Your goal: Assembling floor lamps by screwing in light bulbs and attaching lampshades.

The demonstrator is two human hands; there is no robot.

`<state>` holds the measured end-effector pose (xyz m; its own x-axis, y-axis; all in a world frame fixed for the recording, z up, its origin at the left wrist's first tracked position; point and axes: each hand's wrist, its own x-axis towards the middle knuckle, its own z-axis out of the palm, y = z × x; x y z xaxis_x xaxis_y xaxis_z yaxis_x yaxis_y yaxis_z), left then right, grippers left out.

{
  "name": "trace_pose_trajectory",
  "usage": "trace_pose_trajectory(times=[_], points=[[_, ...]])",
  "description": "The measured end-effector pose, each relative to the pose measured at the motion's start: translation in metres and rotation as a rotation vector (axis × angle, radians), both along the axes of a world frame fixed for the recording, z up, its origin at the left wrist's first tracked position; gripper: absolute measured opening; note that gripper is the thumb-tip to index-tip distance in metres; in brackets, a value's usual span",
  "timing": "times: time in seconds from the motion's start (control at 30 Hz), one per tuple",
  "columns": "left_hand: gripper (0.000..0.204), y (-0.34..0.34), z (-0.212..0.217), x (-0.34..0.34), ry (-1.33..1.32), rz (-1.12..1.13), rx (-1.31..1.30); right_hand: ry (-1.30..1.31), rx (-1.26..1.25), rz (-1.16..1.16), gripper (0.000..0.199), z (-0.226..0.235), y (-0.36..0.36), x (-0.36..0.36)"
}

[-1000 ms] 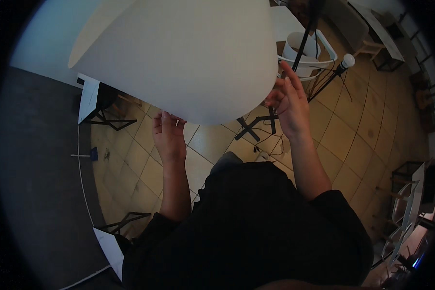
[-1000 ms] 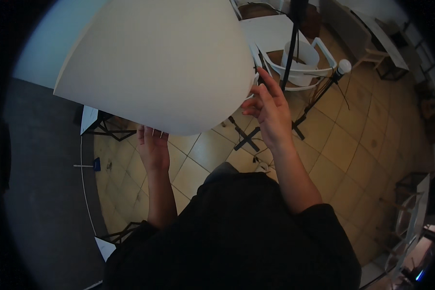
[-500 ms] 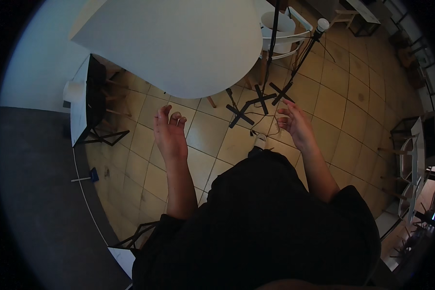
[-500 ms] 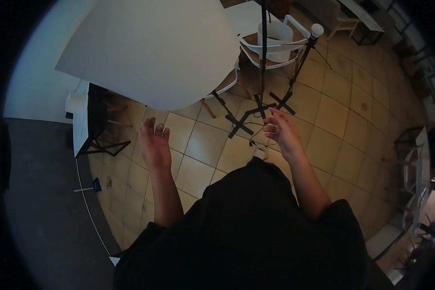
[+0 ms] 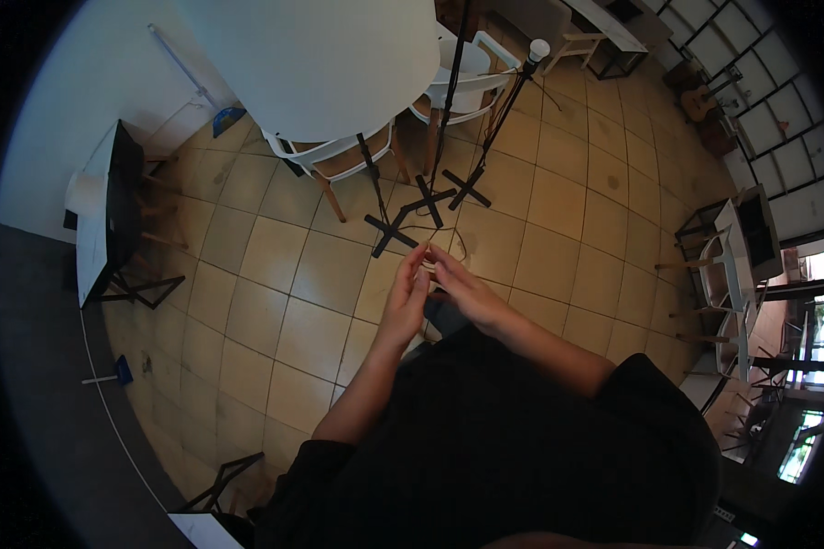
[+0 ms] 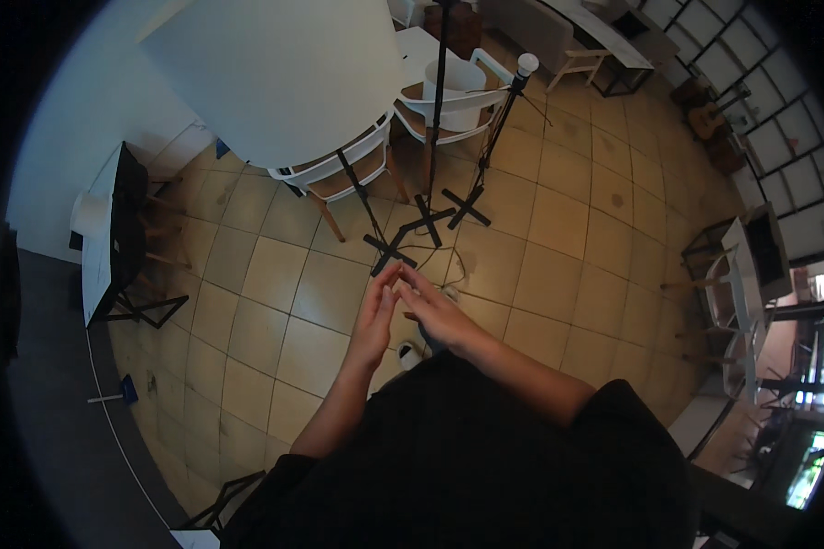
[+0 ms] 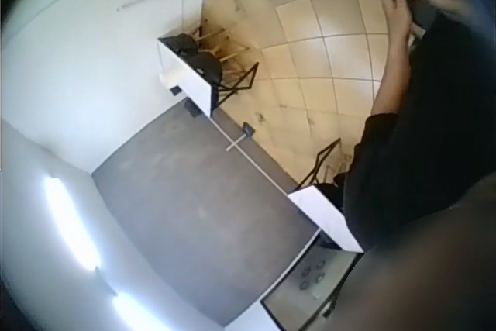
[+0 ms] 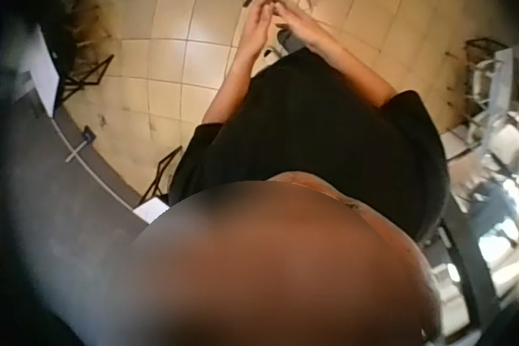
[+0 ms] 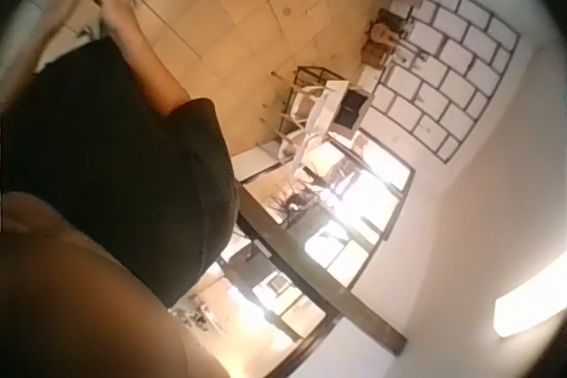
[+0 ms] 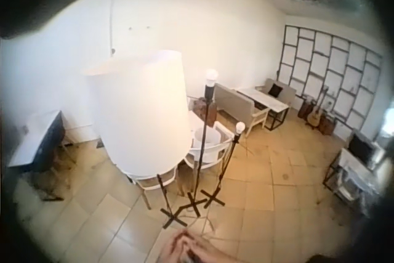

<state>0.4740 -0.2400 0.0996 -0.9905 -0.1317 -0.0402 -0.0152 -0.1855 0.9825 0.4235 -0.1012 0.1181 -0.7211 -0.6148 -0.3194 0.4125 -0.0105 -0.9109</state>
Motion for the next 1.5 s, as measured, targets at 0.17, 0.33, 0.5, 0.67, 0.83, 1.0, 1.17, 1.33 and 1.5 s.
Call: trace_pose_trajectory(times=[0.17,0.33,0.5,0.67,0.83,1.0,1.17,1.33,1.5], points=[[0.077,0.035,0.004,-0.019,0.074,0.156,0.032,0.147,-0.019,0.069,0.072,0.006,-0.02,0.007],[0.085,0.025,-0.014,-0.043,-0.038,0.268,0.34,0.425,-0.039,0.39,0.074,0.03,0.01,0.007],[0.102,0.043,-0.02,-0.077,0.074,-0.384,0.884,0.02,-0.771,0.351,0.073,0.039,0.045,-0.019],[0.096,0.151,0.02,-0.104,-0.086,-0.274,0.938,-0.501,-0.983,0.054,0.08,0.043,0.103,-0.089],[0.088,0.221,0.015,-0.149,-0.312,0.182,0.592,-0.67,-1.193,-0.116,0.072,0.011,0.166,-0.142],[0.089,0.245,0.01,-0.16,-0.531,0.258,0.656,0.065,-0.667,-0.155,0.08,-0.023,0.175,-0.163],[0.098,0.211,-0.032,-0.155,0.15,-0.379,1.38,0.805,-0.393,0.095,0.064,-0.042,0.158,-0.165],[0.106,0.168,0.005,-0.166,-0.374,0.028,1.002,1.204,-0.045,0.424,0.078,-0.04,0.153,-0.193],[0.102,0.127,0.029,-0.187,-0.403,0.125,1.075,1.281,0.16,0.467,0.078,-0.047,0.143,-0.21]])
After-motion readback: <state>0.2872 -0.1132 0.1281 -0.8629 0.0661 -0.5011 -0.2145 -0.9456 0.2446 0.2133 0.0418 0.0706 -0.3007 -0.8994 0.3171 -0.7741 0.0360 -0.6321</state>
